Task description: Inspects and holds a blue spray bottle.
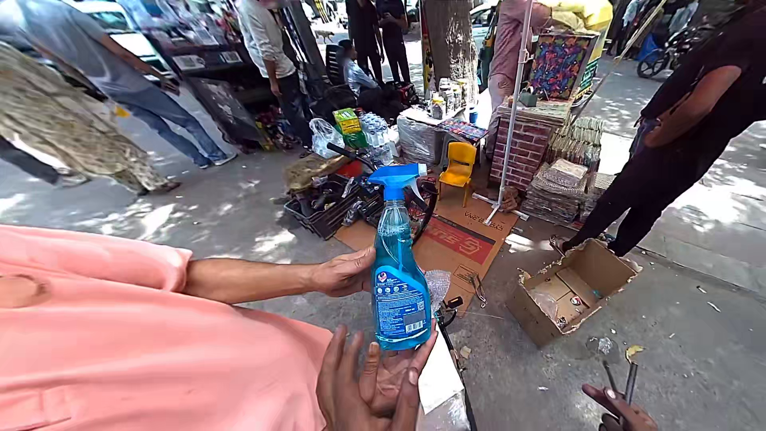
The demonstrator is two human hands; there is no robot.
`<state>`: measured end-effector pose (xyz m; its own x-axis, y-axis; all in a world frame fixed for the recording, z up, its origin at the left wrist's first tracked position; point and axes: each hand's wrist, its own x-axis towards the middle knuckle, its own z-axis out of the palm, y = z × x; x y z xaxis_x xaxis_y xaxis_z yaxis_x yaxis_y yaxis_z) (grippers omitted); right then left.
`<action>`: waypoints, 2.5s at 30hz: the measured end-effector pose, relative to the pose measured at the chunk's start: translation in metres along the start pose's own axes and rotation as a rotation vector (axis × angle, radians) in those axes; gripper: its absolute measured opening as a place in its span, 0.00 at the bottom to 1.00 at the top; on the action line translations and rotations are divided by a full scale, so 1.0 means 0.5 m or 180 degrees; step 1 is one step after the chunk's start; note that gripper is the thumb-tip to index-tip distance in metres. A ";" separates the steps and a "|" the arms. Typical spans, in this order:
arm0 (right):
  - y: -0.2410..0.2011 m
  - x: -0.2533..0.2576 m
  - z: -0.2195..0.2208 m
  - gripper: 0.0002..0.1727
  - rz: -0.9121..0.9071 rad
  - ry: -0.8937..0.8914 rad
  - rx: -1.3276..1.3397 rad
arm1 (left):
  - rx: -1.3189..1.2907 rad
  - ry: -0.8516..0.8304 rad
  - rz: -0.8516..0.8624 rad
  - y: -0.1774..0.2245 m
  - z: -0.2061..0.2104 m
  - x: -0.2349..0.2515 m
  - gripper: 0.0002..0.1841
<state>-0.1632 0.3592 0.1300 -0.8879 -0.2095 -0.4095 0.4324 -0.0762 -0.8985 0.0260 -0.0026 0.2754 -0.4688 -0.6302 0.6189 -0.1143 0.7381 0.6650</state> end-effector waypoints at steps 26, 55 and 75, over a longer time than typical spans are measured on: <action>-0.197 -0.157 0.498 0.26 -0.0551 -0.2324 0.0678 | -0.3809 -0.1836 -0.1905 0.024 -0.027 0.031 0.45; -0.174 -0.270 0.405 0.30 -0.0673 -0.1665 0.0588 | -0.3470 -0.2270 -0.1869 0.087 -0.033 -0.050 0.45; -0.164 -0.276 0.395 0.32 -0.0603 -0.1500 0.0428 | -0.3289 -0.2342 -0.1760 0.083 -0.030 -0.069 0.46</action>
<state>-0.0451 0.2018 0.2915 -0.7990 -0.5932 -0.0985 0.3149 -0.2731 -0.9090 0.0507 0.0461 0.2877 -0.9623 -0.2702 0.0298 0.1079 -0.2791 0.9542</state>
